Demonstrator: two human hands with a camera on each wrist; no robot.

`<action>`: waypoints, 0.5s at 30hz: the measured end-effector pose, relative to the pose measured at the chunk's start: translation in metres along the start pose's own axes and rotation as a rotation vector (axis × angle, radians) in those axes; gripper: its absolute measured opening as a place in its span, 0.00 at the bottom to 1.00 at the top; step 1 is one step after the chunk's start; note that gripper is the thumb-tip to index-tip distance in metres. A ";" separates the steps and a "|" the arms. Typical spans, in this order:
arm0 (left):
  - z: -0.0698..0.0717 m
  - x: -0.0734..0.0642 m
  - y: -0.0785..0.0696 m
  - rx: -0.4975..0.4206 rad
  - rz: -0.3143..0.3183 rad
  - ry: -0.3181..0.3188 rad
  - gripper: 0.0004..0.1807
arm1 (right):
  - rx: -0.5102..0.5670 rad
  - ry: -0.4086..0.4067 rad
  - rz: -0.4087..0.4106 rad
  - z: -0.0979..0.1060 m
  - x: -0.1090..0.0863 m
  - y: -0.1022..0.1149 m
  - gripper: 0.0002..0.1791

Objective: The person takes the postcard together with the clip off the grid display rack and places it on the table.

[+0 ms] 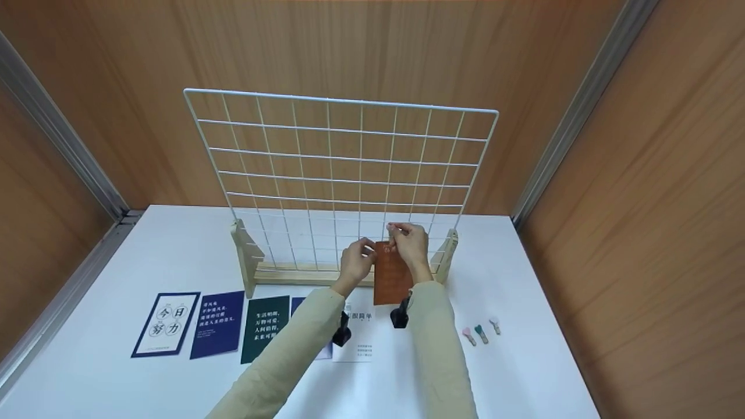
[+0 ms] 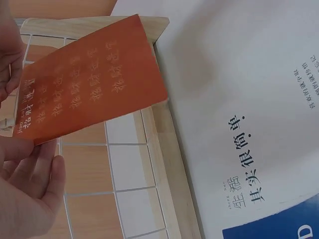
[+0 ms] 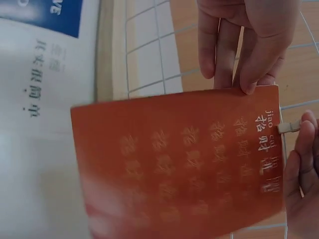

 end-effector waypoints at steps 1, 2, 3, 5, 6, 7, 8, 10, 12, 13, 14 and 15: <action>0.001 -0.001 0.000 0.007 0.002 0.003 0.04 | 0.007 -0.006 0.003 0.000 -0.001 0.001 0.15; 0.001 -0.002 0.001 0.012 0.007 0.009 0.04 | 0.011 -0.010 0.006 0.001 -0.001 0.001 0.15; 0.002 -0.003 0.002 0.012 0.009 0.014 0.04 | 0.013 -0.013 0.011 0.001 -0.002 0.001 0.16; 0.003 -0.005 0.005 0.020 0.006 0.021 0.04 | 0.025 -0.015 0.034 0.002 -0.004 0.000 0.15; 0.003 -0.007 0.006 0.021 0.000 0.019 0.04 | 0.025 -0.017 0.048 0.002 -0.006 -0.001 0.15; 0.003 -0.009 0.008 0.020 -0.006 0.018 0.04 | 0.023 -0.014 0.075 0.003 -0.007 -0.001 0.15; 0.003 -0.011 0.010 0.020 -0.014 0.015 0.04 | 0.016 -0.008 0.103 0.003 -0.011 0.002 0.15; 0.002 -0.017 0.015 0.018 -0.024 0.013 0.03 | 0.005 0.013 0.162 0.003 -0.020 0.009 0.14; 0.000 -0.023 0.022 -0.017 -0.008 0.020 0.03 | -0.003 0.045 0.199 0.002 -0.028 0.016 0.13; -0.002 -0.027 0.025 -0.039 0.002 0.027 0.04 | -0.007 0.066 0.210 0.002 -0.030 0.017 0.13; -0.004 -0.030 0.029 -0.060 0.011 0.033 0.04 | -0.008 0.083 0.204 0.001 -0.032 0.017 0.13; -0.006 -0.034 0.032 -0.086 0.028 0.044 0.04 | -0.014 0.099 0.193 0.002 -0.032 0.013 0.14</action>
Point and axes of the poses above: each hand's wrist, its own x-axis towards the middle knuckle, its own z-axis out of the back of the hand, y = z × x, the point moved 7 cm from there along x, towards the middle knuckle, and after that the axes turned 6 degrees about -z, right-handed, at the moved point
